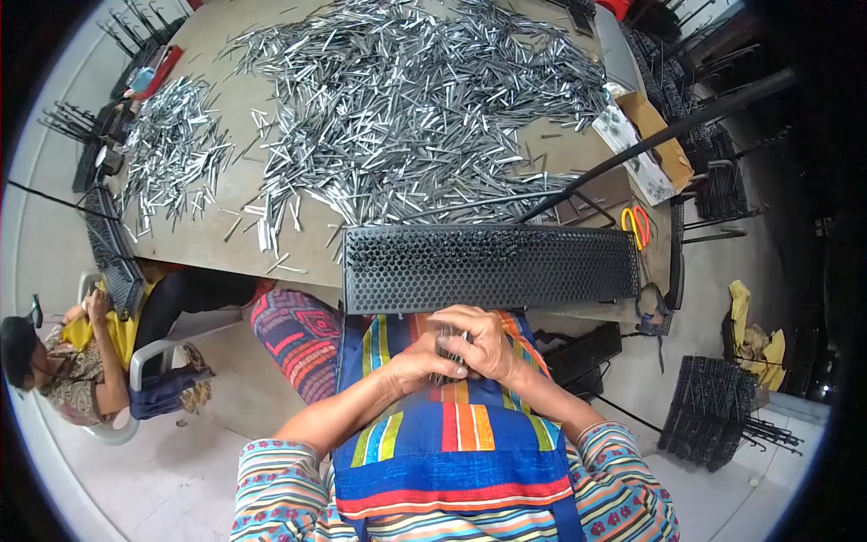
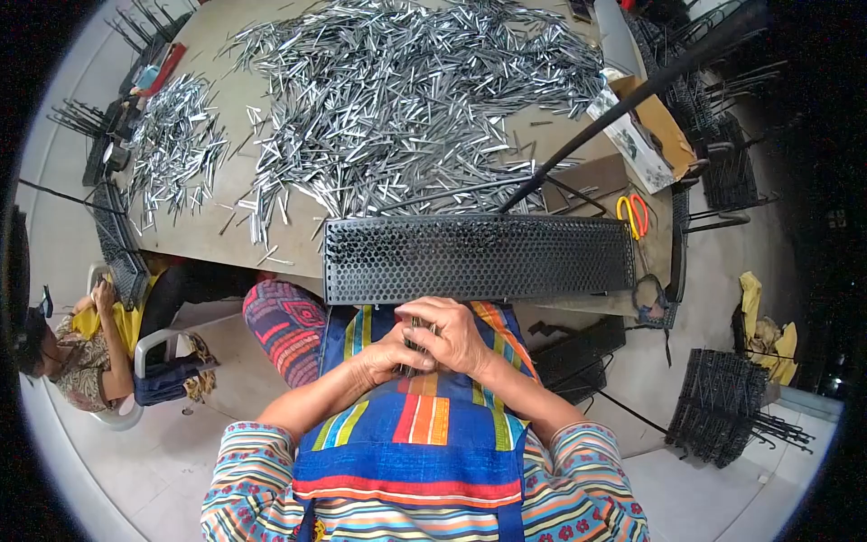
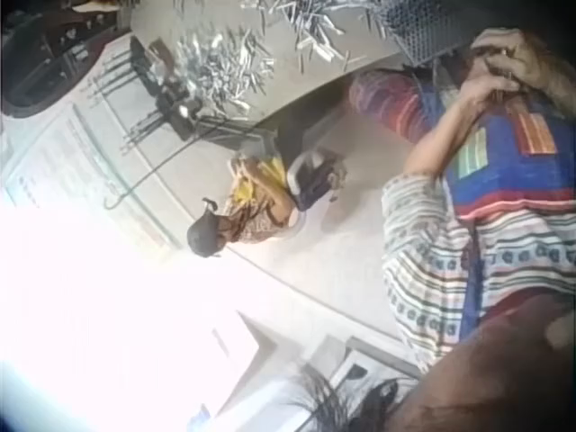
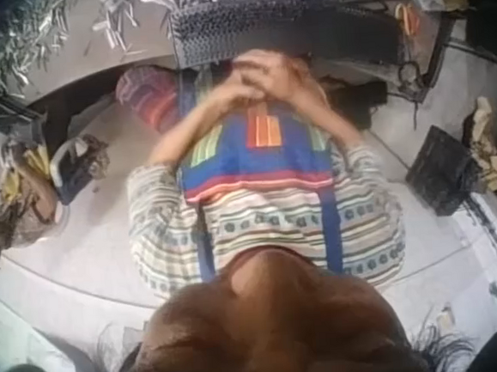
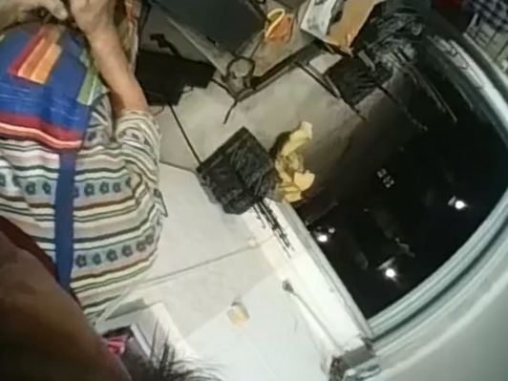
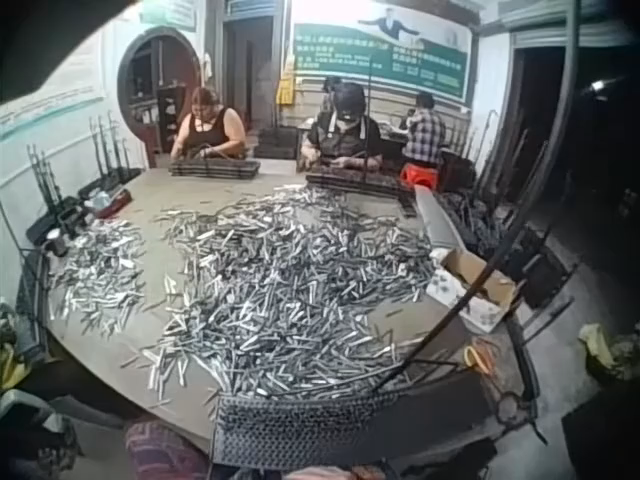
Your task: Inserting thin metal strips into a perforated metal plate.
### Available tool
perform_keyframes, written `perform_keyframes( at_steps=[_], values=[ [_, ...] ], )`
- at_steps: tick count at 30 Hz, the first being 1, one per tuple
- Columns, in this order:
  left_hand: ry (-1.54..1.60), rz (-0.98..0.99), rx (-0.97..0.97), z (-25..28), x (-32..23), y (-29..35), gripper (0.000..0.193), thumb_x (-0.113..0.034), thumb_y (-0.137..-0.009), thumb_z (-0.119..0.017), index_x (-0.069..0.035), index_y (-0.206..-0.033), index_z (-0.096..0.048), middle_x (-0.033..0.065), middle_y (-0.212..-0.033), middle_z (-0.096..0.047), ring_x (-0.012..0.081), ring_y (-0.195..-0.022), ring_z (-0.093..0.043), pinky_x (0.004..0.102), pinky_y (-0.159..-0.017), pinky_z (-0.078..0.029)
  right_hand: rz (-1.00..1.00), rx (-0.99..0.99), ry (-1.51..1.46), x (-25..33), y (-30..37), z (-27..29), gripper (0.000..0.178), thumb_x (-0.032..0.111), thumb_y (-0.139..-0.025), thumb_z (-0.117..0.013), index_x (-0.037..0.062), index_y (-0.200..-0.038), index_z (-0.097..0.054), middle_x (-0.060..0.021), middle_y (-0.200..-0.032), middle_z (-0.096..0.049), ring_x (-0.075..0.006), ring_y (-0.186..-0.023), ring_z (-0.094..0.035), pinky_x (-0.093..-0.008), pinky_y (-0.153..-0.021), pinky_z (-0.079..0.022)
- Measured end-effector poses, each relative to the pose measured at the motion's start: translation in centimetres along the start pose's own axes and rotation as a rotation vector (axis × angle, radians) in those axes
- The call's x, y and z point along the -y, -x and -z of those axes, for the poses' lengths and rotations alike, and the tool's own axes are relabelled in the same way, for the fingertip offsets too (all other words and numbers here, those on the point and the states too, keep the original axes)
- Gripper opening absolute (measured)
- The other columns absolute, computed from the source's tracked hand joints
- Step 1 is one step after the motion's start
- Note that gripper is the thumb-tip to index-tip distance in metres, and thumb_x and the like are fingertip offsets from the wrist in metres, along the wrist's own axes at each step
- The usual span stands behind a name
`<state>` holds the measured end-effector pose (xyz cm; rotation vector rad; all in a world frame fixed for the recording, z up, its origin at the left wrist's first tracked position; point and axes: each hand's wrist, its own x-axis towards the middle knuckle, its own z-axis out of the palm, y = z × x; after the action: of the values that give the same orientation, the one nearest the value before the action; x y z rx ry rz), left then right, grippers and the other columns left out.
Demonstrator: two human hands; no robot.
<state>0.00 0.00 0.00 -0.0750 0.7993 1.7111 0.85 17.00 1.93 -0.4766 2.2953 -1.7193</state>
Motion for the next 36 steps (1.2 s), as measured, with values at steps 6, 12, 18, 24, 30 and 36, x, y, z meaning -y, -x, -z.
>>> perform_keyframes(
  at_steps=[6, 12, 18, 24, 30, 36],
  values=[
    [-0.056, -0.183, -0.230, -2.3, 0.0, 0.1, 0.019, 0.007, -0.075, -0.068, 0.001, -0.092, -0.064, 0.0095, -0.078, -0.067, 0.0184, -0.067, -0.065, 0.0297, -0.065, -0.055, -0.263, -0.217, -0.593, -0.5, 1.5, -0.8, 0.042, 0.012, -0.092, -0.049, -0.0033, -0.132, -0.047, -0.0126, -0.114, -0.063, -0.0160, -0.101, -0.060, -0.0288, -0.089, -0.047],
    [0.045, -0.175, -0.344, -1.8, -0.2, -0.4, 0.008, 0.002, -0.078, -0.067, 0.000, -0.084, -0.061, 0.0097, -0.074, -0.064, 0.0160, -0.061, -0.062, 0.0277, -0.056, -0.051, -0.430, -0.400, -0.735, -3.7, 1.4, 0.3, 0.022, 0.014, -0.091, -0.059, -0.0031, -0.102, -0.067, -0.0066, -0.091, -0.068, -0.0106, -0.083, -0.062, -0.0250, -0.076, -0.050],
    [-0.059, -0.152, -0.310, -1.5, -0.7, -0.3, 0.007, 0.001, -0.078, -0.066, -0.001, -0.081, -0.060, 0.0088, -0.071, -0.063, 0.0139, -0.056, -0.059, 0.0254, -0.052, -0.047, -0.329, -0.293, -0.604, -3.4, -0.1, 1.3, 0.013, 0.004, -0.085, -0.061, -0.0028, -0.092, -0.069, -0.0061, -0.086, -0.067, -0.0107, -0.075, -0.062, -0.0241, -0.071, -0.049],
    [-0.056, -0.112, -0.287, -1.0, -0.7, -0.1, 0.014, 0.002, -0.078, -0.065, -0.001, -0.090, -0.059, 0.0080, -0.074, -0.064, 0.0131, -0.060, -0.060, 0.0245, -0.055, -0.050, -0.320, -0.464, -0.674, -3.4, -0.9, 1.0, 0.006, -0.002, -0.081, -0.064, -0.0020, -0.086, -0.066, -0.0064, -0.079, -0.066, -0.0084, -0.065, -0.058, -0.0215, -0.060, -0.047],
    [-0.026, -0.135, -0.266, -0.5, -0.2, 0.9, 0.022, 0.008, -0.076, -0.063, 0.000, -0.097, -0.061, 0.0099, -0.081, -0.067, 0.0156, -0.070, -0.065, 0.0267, -0.063, -0.054, -0.207, -0.706, -0.518, -3.6, -2.6, 2.0, 0.009, -0.003, -0.081, -0.065, -0.0003, -0.089, -0.063, -0.0036, -0.075, -0.065, -0.0058, -0.055, -0.055, -0.0193, -0.049, -0.044],
    [-0.136, -0.219, -0.340, -1.3, -0.3, 2.0, 0.027, 0.009, -0.075, -0.062, 0.000, -0.100, -0.062, 0.0076, -0.083, -0.067, 0.0146, -0.071, -0.065, 0.0272, -0.067, -0.053, -0.114, -0.720, -0.244, -4.0, -5.0, 0.6, 0.008, -0.002, -0.083, -0.066, 0.0011, -0.089, -0.061, -0.0011, -0.072, -0.062, -0.0031, -0.051, -0.052, -0.0173, -0.045, -0.041]
  ],
)
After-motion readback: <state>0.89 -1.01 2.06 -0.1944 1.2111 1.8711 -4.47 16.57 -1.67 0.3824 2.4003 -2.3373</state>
